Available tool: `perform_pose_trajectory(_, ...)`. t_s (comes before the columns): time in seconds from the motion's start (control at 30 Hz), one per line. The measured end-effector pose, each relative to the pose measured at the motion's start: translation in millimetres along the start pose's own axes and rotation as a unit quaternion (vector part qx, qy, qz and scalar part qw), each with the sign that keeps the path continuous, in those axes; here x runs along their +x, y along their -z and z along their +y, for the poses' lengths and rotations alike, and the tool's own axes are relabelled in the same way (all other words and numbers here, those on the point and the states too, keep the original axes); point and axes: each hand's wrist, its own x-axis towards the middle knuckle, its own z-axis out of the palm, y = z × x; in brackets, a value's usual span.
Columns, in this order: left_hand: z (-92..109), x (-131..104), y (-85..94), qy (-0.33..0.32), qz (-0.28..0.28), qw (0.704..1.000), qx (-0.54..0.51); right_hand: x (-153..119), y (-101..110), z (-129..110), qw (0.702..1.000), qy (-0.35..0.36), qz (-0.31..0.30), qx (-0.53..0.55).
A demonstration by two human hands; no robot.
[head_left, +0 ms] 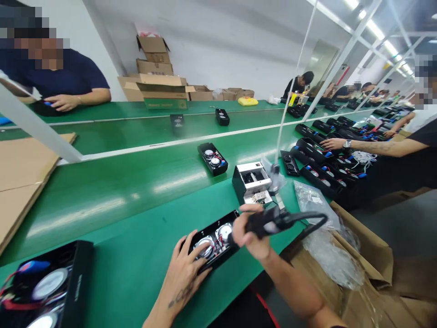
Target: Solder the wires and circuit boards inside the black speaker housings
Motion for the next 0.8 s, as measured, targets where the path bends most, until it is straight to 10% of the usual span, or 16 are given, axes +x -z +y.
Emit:
perform_pose_trajectory(0.13,-3.4,-12.5,6.0,-0.009,0.025,1.0,0.002,46.7,63.0,2.3,0.97,0.071,0.232,0.019)
perform_pose_trajectory(0.23,-3.6,-14.0,10.9,-0.036,0.037,0.998,0.019,72.3,85.8,11.1,0.959,0.073,0.272,-0.029)
perform_pose_trajectory(0.53,35.3,16.6,8.7,0.01,-0.026,0.999,0.02,56.0,84.0,9.3,0.993,-0.047,0.088,0.066)
perform_pose_trajectory(0.8,60.9,34.8,-0.9,0.066,-0.011,0.994,0.084,-10.1,33.4,1.1,0.973,0.0,-0.006,0.229)
